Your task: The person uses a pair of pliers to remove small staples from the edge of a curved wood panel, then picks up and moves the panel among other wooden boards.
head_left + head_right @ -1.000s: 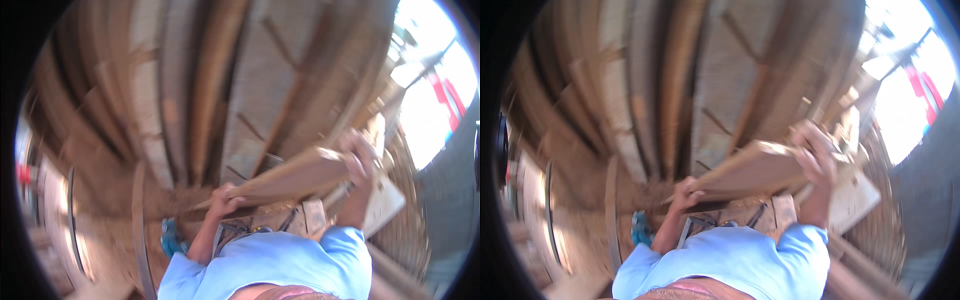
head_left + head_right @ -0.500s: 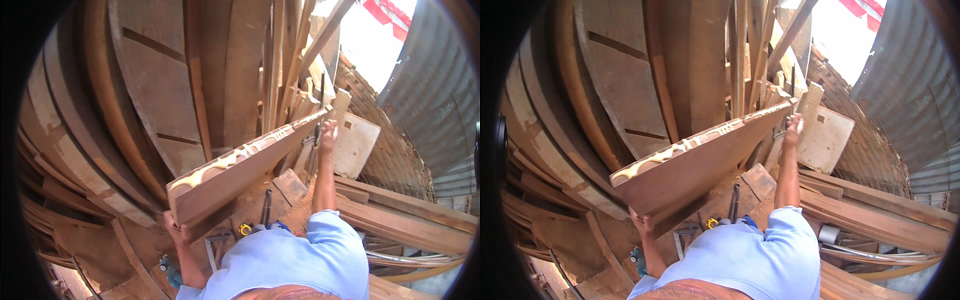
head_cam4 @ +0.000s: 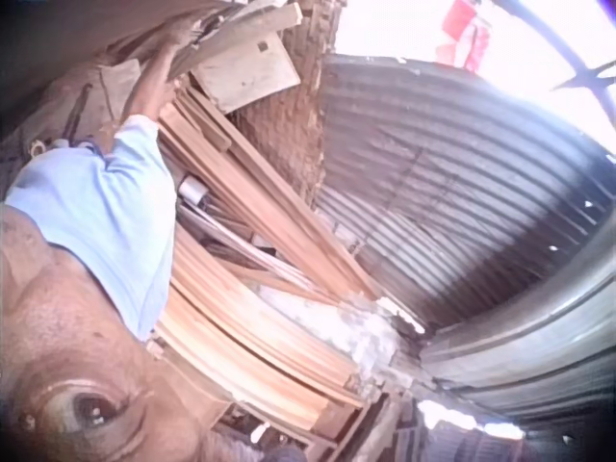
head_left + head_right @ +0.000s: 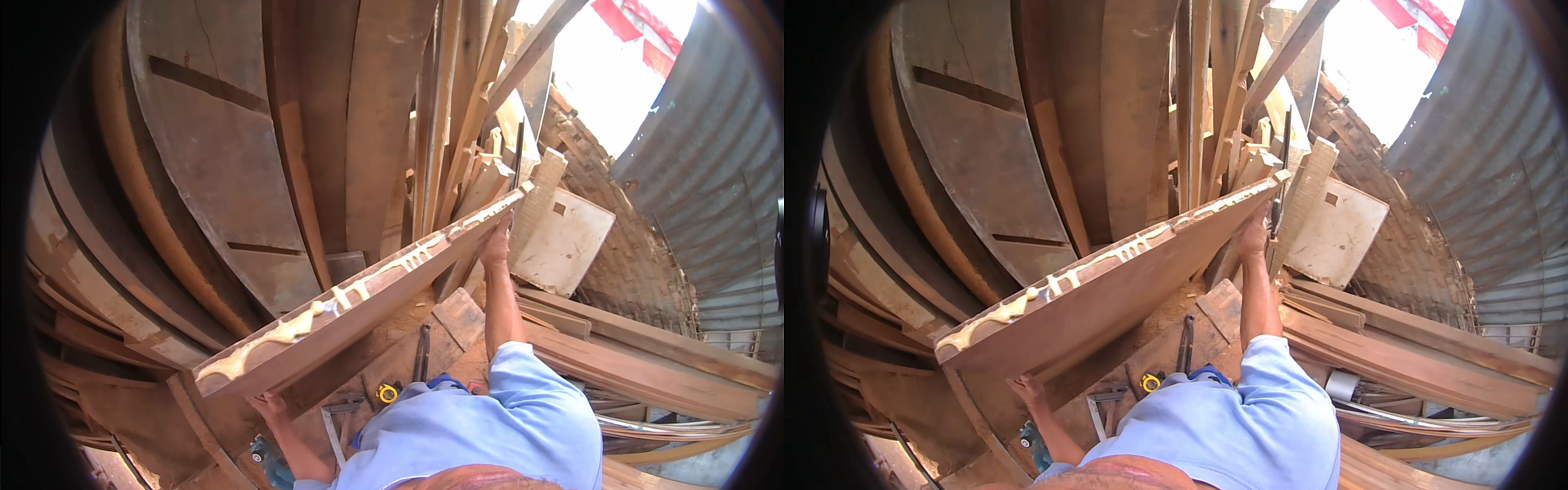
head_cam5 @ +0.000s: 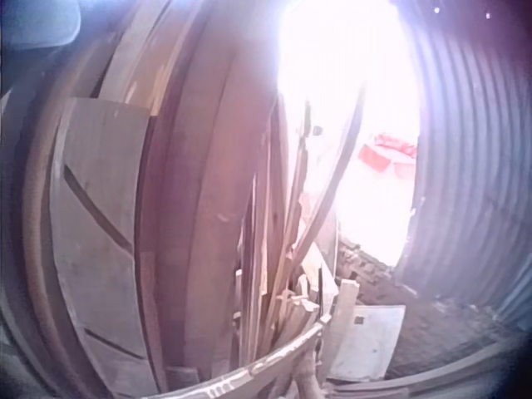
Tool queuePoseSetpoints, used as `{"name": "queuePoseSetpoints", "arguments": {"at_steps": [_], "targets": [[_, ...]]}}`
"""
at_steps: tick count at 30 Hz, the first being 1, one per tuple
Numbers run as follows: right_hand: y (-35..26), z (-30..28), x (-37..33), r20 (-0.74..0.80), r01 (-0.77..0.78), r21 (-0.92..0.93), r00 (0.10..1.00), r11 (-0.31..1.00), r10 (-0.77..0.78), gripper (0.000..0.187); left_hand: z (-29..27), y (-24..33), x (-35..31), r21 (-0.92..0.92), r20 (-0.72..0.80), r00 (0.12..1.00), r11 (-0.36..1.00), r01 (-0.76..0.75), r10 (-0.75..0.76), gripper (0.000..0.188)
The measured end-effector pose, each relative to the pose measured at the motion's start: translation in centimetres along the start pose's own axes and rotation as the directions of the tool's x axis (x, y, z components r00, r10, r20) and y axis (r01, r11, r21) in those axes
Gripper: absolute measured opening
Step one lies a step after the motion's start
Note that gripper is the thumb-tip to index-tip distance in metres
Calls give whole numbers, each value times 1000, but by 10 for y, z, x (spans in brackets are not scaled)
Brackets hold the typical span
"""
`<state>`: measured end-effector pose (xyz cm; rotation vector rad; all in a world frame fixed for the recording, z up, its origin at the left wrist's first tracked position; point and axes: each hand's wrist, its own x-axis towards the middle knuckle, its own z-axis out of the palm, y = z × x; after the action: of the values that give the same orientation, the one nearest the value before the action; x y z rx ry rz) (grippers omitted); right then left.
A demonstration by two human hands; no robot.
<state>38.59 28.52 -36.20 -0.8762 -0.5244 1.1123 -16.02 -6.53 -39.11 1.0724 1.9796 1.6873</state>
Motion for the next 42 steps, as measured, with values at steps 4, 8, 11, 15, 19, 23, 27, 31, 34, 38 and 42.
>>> {"name": "queuePoseSetpoints", "arguments": {"at_steps": [4,8,11,15,19,23,27,31,34,38,42], "targets": [[11,0,-1,-18,0,13,1000,1000,0,71,-7,-20,-2,39,-84,996,999,8,-4,96],[12,2,1,25,-38,-2,999,999,38,77,-36,-67,-3,257,-92,995,966,-22,47,86],[13,6,6,48,-100,2,994,995,100,80,-50,-93,2,515,-35,965,832,-205,260,79],[13,31,2,-8,-63,20,998,998,64,70,-38,-74,11,332,-137,973,934,-132,187,78],[14,48,-2,-15,-59,-14,998,998,59,72,-38,-72,20,358,-136,968,922,-149,209,80],[9,65,-10,54,-68,-66,996,995,72,83,-40,-73,28,387,-129,962,905,-176,242,81],[14,53,-5,101,-106,-70,989,992,113,87,-42,-75,33,410,-126,956,891,-194,266,82],[15,58,-5,98,-74,-65,992,995,80,83,-44,-75,34,428,-123,953,881,-202,279,84],[15,57,-6,123,-62,-61,990,996,70,78,-44,-75,34,438,-124,950,875,-206,286,85],[14,51,-7,119,-74,-41,990,996,79,73,-45,-73,36,440,-125,946,871,-218,300,86],[13,55,-9,103,-59,-33,993,998,62,73,-44,-71,38,441,-122,941,866,-234,317,88]]}}
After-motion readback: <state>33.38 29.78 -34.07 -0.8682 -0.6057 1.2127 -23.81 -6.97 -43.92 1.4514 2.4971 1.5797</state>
